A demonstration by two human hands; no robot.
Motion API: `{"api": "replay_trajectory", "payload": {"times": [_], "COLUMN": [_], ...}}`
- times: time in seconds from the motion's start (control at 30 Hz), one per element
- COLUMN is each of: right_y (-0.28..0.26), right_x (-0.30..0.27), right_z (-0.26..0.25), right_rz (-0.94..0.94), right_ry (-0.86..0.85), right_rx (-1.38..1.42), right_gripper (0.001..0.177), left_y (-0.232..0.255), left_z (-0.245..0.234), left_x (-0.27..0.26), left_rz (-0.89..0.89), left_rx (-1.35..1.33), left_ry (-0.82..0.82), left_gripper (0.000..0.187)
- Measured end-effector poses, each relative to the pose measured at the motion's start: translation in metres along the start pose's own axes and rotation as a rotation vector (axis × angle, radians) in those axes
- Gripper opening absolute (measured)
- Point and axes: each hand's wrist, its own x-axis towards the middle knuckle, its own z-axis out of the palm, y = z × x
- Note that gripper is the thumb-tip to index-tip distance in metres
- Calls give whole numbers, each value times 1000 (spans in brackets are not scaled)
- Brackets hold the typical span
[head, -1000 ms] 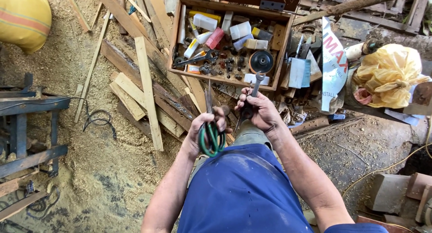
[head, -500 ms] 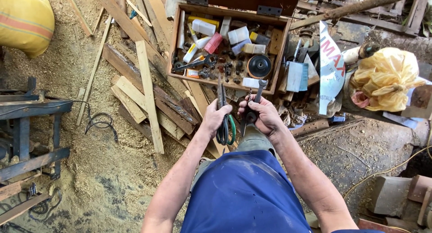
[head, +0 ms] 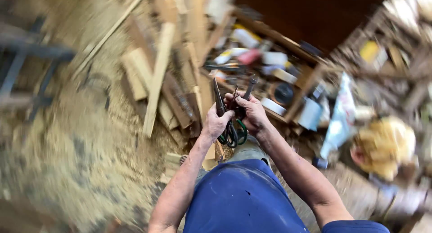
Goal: The person handles a handheld wood router by removing and reattaching its base plate. They also search through a wooden toolbox and a cardboard box to handle metal wrenches, pliers, and a hammer.
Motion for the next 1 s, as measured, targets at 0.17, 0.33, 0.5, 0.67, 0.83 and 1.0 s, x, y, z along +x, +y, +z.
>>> {"api": "replay_trajectory", "payload": {"times": [0.17, 0.33, 0.5, 0.67, 0.83, 1.0], "right_y": [68, 166, 296, 424, 518, 598], "right_x": [14, -27, -80, -112, -151, -164], "right_z": [67, 152, 220, 256, 293, 320], "right_rz": [211, 443, 539, 588, 709, 703], "right_ry": [-207, -530, -650, -774, -887, -1043], "right_rx": [-229, -373, -551, -892, -1161, -1544], "right_gripper": [15, 23, 21, 12, 16, 17], "left_y": [-32, -87, -143, -185, -180, -223], "left_z": [-101, -218, -362, -448, -491, -532], "left_x": [-47, -124, -227, -312, -399, -420], "left_rz": [-7, 222, 326, 335, 228, 77], "left_rx": [-206, -756, -865, -841, -874, -770], "left_ry": [308, 500, 668, 941, 994, 1141], "left_gripper": [22, 13, 13, 16, 20, 34]}}
